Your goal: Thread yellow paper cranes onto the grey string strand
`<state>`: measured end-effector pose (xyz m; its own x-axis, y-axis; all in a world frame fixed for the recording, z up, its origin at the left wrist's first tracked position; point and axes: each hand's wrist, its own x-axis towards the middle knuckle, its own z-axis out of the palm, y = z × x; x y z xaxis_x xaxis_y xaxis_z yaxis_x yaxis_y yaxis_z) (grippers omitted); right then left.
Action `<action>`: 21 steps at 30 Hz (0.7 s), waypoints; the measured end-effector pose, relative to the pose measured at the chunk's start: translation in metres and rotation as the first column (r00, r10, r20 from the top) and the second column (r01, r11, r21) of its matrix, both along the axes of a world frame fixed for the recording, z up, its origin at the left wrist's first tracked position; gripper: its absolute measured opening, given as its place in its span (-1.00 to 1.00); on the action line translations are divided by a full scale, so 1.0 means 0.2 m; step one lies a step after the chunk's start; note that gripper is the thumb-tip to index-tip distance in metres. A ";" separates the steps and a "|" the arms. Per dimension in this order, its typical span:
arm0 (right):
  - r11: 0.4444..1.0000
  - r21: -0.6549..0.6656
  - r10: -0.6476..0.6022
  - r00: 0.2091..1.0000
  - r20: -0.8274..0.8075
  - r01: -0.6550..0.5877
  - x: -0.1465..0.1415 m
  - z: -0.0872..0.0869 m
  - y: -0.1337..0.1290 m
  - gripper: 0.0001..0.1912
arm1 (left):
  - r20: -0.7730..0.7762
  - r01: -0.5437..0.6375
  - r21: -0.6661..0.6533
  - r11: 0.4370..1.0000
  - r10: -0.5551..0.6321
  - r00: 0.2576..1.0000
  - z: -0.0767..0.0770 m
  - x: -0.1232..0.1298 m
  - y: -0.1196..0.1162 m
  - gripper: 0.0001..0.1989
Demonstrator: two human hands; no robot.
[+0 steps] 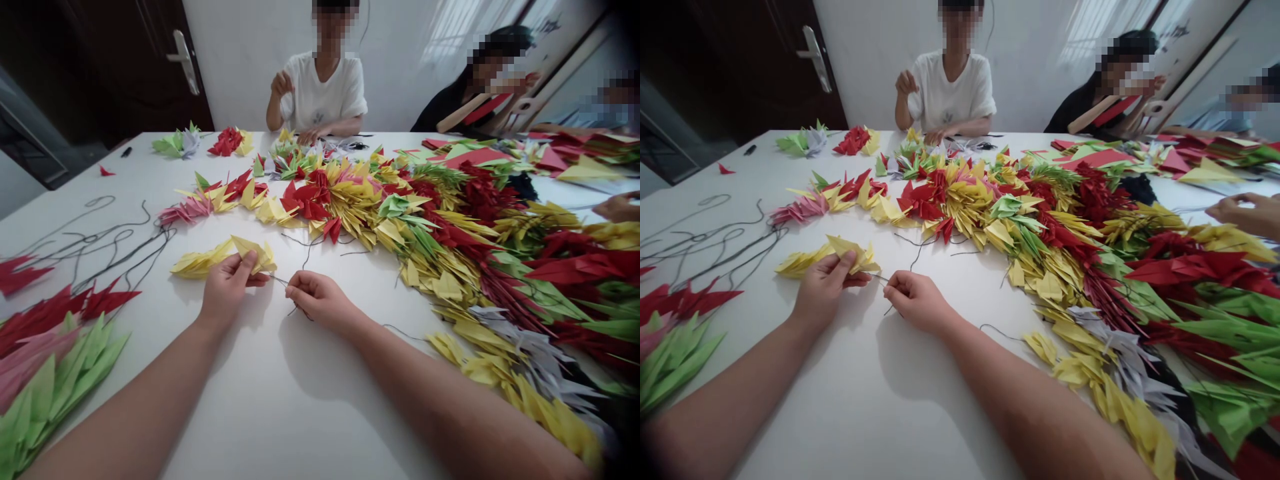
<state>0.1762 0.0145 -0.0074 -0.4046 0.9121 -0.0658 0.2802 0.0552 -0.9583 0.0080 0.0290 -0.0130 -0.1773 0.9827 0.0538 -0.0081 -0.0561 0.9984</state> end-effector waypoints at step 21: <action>0.995 -0.006 -0.098 0.979 -0.181 0.098 -0.01 -0.02 0.01 -0.81 | -0.308 0.167 0.534 0.829 0.006 0.951 -0.05 0.01 -0.05 -0.91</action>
